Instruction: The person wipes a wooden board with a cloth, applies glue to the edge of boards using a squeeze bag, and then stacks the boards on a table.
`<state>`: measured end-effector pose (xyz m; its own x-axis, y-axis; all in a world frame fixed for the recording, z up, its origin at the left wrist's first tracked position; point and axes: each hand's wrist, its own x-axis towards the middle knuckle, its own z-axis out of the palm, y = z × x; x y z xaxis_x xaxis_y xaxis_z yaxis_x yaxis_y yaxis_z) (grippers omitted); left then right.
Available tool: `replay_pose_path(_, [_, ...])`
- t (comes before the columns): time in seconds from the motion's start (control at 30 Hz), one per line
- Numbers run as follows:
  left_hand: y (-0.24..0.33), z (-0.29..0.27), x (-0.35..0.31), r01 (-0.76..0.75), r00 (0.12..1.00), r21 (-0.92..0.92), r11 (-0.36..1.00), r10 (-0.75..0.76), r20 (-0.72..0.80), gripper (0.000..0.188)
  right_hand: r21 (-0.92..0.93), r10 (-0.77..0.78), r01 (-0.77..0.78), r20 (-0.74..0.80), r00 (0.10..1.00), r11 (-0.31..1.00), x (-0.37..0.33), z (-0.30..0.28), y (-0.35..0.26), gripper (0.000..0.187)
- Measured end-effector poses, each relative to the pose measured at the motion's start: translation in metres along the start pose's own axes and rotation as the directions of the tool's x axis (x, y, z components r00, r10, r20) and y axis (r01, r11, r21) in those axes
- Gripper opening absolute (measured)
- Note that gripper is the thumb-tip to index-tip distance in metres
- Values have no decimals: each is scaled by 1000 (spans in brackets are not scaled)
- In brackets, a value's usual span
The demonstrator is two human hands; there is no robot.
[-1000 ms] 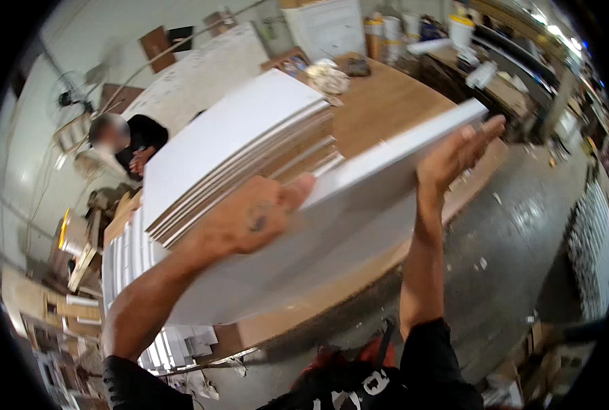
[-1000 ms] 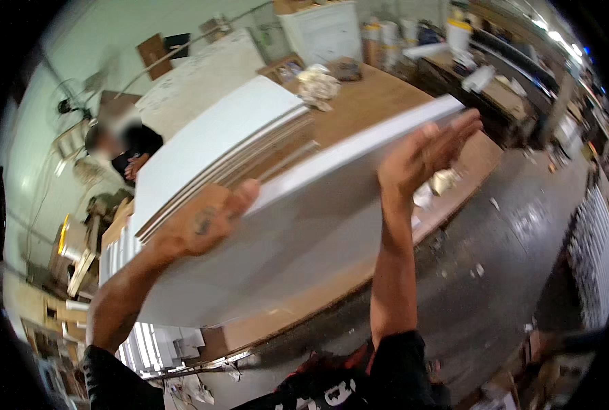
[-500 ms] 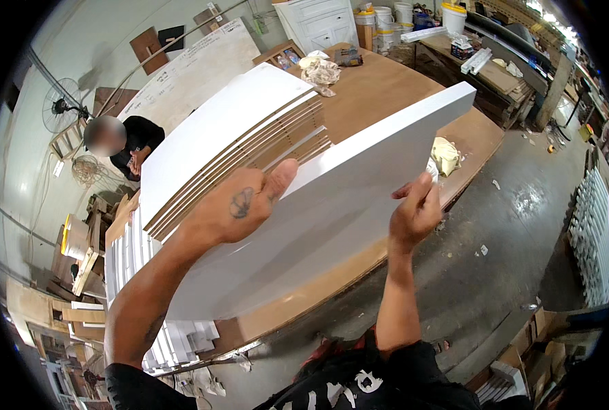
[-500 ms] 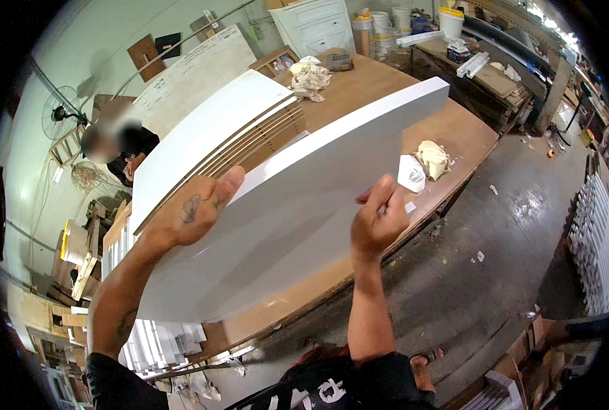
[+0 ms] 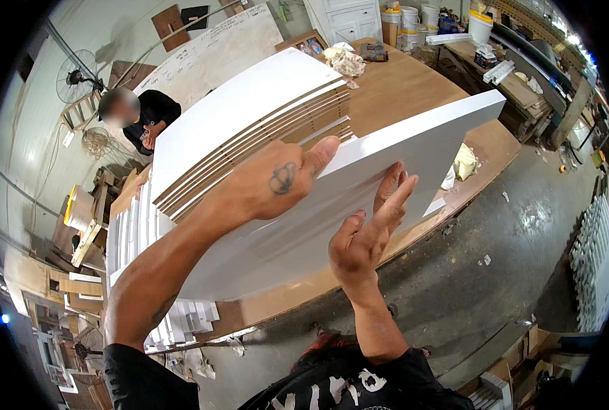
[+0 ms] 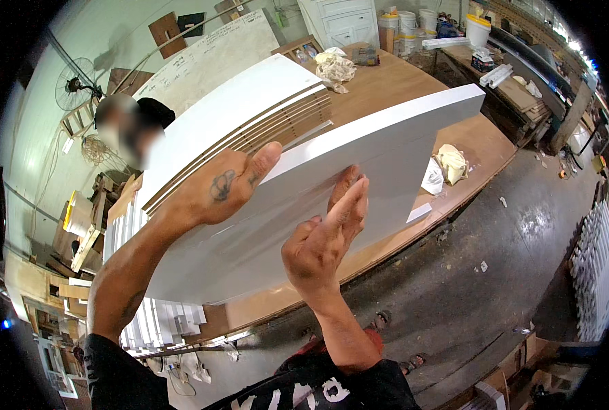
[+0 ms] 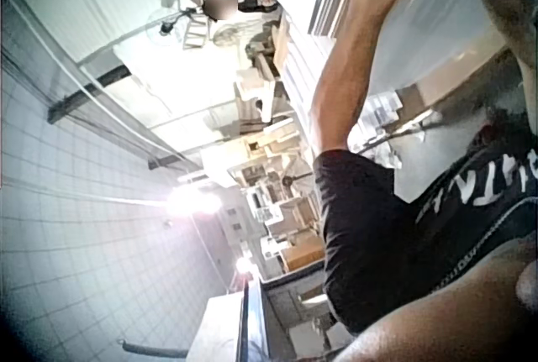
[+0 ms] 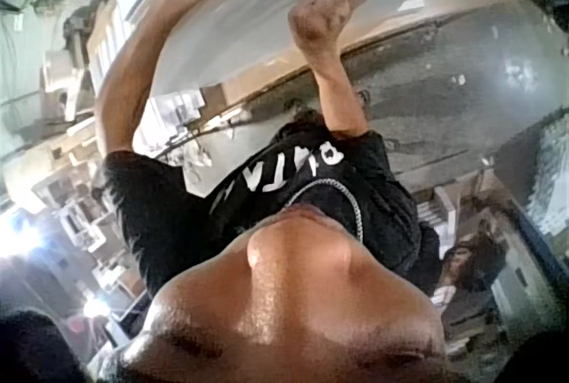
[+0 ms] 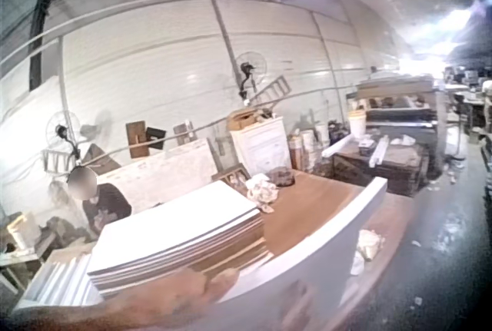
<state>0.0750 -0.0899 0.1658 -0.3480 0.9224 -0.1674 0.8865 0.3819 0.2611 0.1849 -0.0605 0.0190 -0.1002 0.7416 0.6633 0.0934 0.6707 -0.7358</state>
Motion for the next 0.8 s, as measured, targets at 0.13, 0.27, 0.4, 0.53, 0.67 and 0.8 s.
replay_pose_path(0.13, [4, -3, -4, 21, 999, -14, 1000, -20, 28, 83, -50, 18, -17, 10, 1000, 999, -3, 1, -15, 75])
replay_pose_path(0.27, [7, -6, -4, 23, 999, -18, 1000, -22, 31, 81, -64, -13, 13, -7, 1000, 998, -5, 3, -19, 74])
replay_pose_path(0.4, [3, -5, -4, -11, 1000, -56, 998, 12, 23, 79, -120, -8, 8, 5, 1000, 993, -9, 3, -22, 71])
replay_pose_path(0.53, [2, -5, -7, -35, 999, -67, 997, 36, 10, 79, -148, -24, 25, 11, 1000, 989, -12, 3, -23, 68])
replay_pose_path(0.67, [4, -5, -5, -22, 997, -78, 997, 28, 74, 80, -166, -36, 37, 9, 999, 985, -14, 2, -24, 66])
replay_pose_path(0.8, [3, -7, -9, -51, 997, -84, 995, 55, 46, 80, -125, 21, -17, 28, 999, 992, -19, 3, -32, 64])
